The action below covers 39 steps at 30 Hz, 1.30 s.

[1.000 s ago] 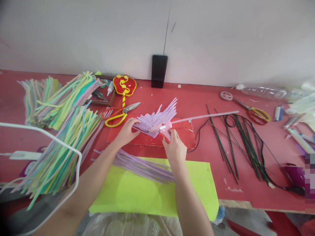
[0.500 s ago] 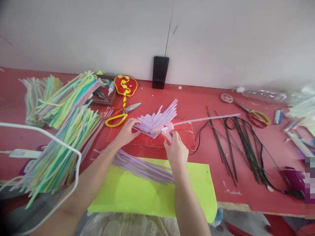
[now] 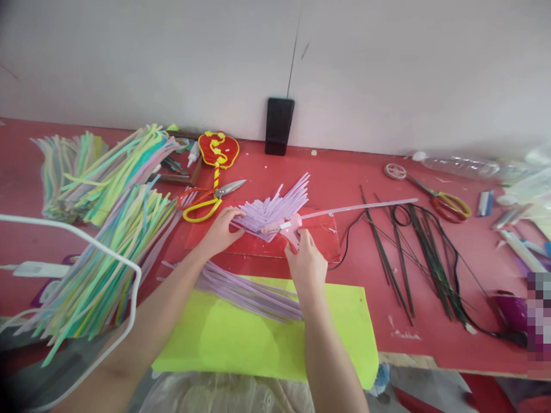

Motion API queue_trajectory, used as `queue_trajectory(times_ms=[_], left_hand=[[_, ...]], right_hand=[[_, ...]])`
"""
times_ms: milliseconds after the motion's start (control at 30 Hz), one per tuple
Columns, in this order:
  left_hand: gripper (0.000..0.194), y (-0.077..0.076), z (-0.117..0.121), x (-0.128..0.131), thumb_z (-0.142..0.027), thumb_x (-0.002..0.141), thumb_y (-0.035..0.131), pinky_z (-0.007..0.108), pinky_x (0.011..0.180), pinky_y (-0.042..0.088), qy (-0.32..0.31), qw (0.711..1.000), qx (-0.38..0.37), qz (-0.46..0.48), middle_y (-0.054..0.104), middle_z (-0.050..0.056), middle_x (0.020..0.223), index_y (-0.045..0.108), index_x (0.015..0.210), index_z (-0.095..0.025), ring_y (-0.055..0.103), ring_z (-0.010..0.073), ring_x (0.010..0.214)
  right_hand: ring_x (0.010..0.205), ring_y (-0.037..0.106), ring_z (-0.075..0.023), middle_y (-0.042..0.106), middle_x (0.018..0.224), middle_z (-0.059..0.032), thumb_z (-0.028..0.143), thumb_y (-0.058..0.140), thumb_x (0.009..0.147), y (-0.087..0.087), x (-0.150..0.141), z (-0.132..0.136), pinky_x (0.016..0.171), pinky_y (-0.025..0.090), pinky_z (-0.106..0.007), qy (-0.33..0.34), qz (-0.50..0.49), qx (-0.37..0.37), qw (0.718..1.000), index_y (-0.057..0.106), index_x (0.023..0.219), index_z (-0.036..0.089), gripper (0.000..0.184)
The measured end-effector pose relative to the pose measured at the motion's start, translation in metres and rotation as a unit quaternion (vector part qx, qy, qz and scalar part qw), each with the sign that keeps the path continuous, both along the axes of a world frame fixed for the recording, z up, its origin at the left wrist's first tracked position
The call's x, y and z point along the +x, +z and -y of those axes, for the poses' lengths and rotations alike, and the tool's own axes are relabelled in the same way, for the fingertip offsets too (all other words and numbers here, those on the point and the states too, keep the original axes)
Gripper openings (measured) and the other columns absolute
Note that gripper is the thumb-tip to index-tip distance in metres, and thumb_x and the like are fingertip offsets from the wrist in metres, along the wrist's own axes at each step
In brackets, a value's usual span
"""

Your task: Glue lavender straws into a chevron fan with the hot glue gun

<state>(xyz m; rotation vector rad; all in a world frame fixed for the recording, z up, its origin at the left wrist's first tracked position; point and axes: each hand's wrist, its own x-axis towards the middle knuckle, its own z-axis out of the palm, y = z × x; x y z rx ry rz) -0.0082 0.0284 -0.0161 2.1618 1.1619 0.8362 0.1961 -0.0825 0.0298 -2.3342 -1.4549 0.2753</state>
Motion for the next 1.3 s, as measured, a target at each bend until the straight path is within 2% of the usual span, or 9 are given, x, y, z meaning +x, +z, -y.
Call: queue_trajectory(times_ms=[667, 1300], left_hand=[[0.038, 0.0033, 0.0008, 0.0012, -0.006, 0.070, 0.061, 0.042, 0.100, 0.043, 0.001, 1.000, -0.001, -0.006, 0.056, 0.006, 0.110, 0.055, 0.104, -0.020, 0.053, 0.0226, 0.110], [0.037, 0.0020, 0.0007, 0.0004, -0.007, 0.070, 0.061, 0.041, 0.099, 0.043, 0.002, 1.000, -0.001, -0.004, 0.056, 0.006, 0.109, 0.055, 0.105, -0.020, 0.053, 0.0223, 0.109]], right_hand=[[0.076, 0.062, -0.0205, 0.068, 0.102, -0.0056, 0.037, 0.049, 0.082, -0.0081, -0.0045, -0.0041, 0.057, 0.036, -0.027, 0.014, -0.021, 0.025, 0.999, 0.053, 0.107, 0.024, 0.029], [0.072, 0.060, -0.0188, 0.068, 0.102, -0.0047, 0.033, 0.051, 0.080, -0.0021, -0.0010, -0.0020, 0.055, 0.035, -0.026, 0.008, -0.018, 0.013, 1.000, 0.053, 0.106, 0.025, 0.027]])
